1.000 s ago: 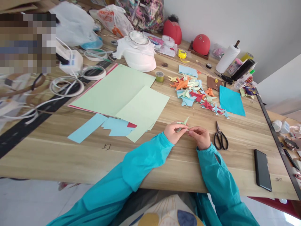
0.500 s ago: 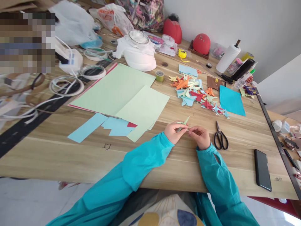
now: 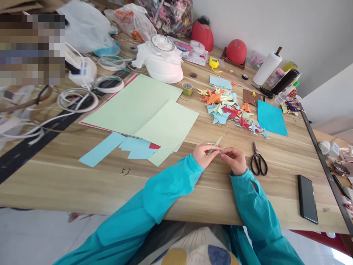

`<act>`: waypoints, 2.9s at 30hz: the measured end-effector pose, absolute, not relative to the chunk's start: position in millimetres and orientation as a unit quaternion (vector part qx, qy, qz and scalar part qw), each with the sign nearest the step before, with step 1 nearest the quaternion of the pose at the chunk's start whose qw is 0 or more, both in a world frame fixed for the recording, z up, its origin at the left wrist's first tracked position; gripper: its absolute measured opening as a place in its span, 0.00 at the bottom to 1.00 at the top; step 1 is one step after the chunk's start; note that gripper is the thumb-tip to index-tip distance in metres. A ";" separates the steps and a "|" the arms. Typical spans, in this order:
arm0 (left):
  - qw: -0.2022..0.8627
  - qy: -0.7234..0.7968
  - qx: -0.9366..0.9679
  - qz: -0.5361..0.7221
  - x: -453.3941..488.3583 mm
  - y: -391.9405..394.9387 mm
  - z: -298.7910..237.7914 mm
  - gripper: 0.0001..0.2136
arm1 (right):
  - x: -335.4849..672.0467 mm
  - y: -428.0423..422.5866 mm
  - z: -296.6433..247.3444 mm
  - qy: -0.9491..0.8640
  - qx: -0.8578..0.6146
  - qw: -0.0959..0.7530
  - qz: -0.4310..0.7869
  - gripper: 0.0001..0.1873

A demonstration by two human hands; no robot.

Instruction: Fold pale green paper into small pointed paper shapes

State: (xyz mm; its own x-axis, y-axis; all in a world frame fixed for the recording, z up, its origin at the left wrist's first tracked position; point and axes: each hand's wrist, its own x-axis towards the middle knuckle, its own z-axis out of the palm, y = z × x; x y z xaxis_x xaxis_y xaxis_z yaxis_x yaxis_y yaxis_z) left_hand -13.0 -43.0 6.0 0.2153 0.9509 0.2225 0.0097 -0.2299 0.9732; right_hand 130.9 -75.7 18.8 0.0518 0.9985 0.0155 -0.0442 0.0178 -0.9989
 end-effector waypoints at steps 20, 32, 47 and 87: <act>0.474 0.381 0.618 0.498 -13.4 -45.5 10.0 0.04 | 133.7 -72.3 2.9 -0.404 -0.477 0.542 0.562 0.06; 0.485 0.388 0.599 0.506 -12.4 -48.0 10.3 0.04 | 127.8 -72.9 8.3 -0.336 -0.476 0.556 0.593 0.10; 0.494 0.378 0.580 0.526 -9.4 -50.2 7.3 0.04 | 124.2 -73.1 6.7 -0.296 -0.456 0.586 0.601 0.13; 0.484 0.396 0.572 0.531 -9.9 -51.6 10.7 0.04 | 124.4 -73.7 10.8 -0.299 -0.449 0.568 0.622 0.09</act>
